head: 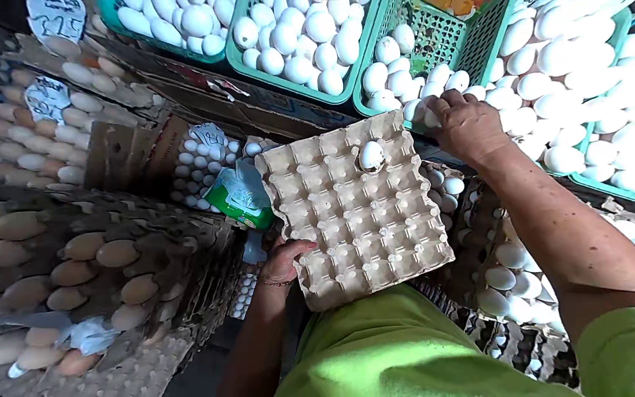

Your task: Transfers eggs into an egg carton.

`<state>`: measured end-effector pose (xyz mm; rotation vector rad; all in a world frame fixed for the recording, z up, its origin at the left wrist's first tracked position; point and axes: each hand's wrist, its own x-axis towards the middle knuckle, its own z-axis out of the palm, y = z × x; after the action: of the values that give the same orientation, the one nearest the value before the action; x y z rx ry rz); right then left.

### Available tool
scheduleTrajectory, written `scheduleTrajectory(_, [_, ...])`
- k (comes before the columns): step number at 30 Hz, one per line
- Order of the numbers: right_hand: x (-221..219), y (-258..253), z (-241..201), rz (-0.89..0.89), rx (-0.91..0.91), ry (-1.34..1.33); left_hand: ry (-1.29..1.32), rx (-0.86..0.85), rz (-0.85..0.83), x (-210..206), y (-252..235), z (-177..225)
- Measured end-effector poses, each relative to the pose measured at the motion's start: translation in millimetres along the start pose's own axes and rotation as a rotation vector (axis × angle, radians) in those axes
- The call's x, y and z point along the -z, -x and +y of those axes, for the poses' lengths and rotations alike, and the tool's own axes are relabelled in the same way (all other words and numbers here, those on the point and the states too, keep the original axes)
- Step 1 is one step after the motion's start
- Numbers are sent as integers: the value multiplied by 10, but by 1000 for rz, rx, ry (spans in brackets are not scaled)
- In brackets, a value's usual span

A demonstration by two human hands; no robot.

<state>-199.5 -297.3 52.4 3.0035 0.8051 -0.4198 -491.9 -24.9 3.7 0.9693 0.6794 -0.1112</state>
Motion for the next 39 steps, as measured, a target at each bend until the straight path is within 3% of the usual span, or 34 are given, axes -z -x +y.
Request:
scheduleTrajectory(5, [5,50,138,51,24,-183,16,-21,-18,-29,1,1])
scheduleTrajectory(11, [58,254,-123,240,-64,-933,5,-15,-29,-33,-17,-6])
scheduleTrajectory(18, [-18,215,-454,235,170,-599,40,-51,-82,-63,-1,12])
scheduleTrajectory(22, [180,175,-11,224,47,-377,25,-45,-28,-13,-1,-18])
scheduleTrajectory(25, [152,32,482,84,-107,-185,1,-32,-8,-22,-10,-32])
scheduleTrajectory(27, [84,-72,677,8,-96,-128,11,-34,-26,-35,-39,-30])
scheduleTrajectory(31, [39,-169,792,6,-27,-88,48,-37,-107,-59,-93,-47])
scheduleTrajectory(34, [-16,-138,914,100,49,-107,60,-52,-171,-81,-118,-32])
scheduleTrajectory(39, [206,321,657,190,-33,-425,48,-42,-187,-143,-188,6])
